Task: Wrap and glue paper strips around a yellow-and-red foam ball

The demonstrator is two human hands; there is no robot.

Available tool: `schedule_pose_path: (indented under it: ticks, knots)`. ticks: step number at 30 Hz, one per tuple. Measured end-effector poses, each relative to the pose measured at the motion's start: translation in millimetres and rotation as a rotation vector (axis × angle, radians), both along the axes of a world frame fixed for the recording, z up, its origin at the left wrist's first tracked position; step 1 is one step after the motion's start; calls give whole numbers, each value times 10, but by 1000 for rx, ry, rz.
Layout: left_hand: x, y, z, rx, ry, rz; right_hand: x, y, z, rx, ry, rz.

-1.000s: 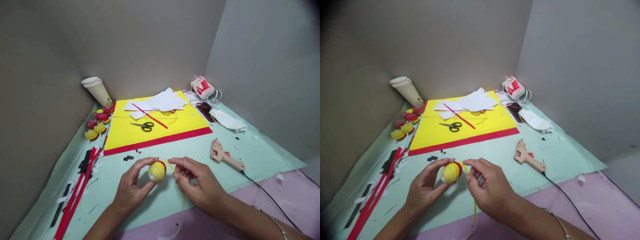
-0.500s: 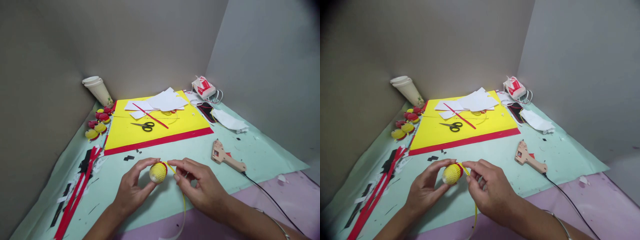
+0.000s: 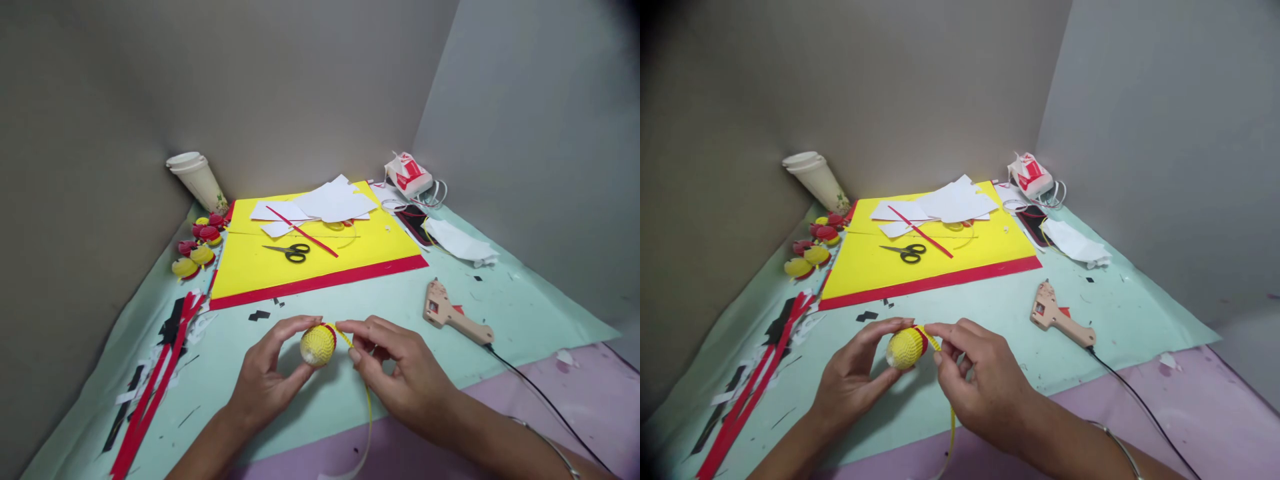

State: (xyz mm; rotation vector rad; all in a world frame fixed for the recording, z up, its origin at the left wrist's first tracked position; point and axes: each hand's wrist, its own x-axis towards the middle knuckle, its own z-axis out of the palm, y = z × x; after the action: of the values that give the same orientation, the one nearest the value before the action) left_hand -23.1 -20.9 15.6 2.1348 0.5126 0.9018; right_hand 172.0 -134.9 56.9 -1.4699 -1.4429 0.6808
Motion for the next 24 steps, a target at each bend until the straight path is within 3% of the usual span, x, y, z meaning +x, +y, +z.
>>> schedule_pose_path:
  ticks: [24]
  knots:
    - [9, -1, 36, 25, 2, 6, 26, 31, -30, -26, 7, 83]
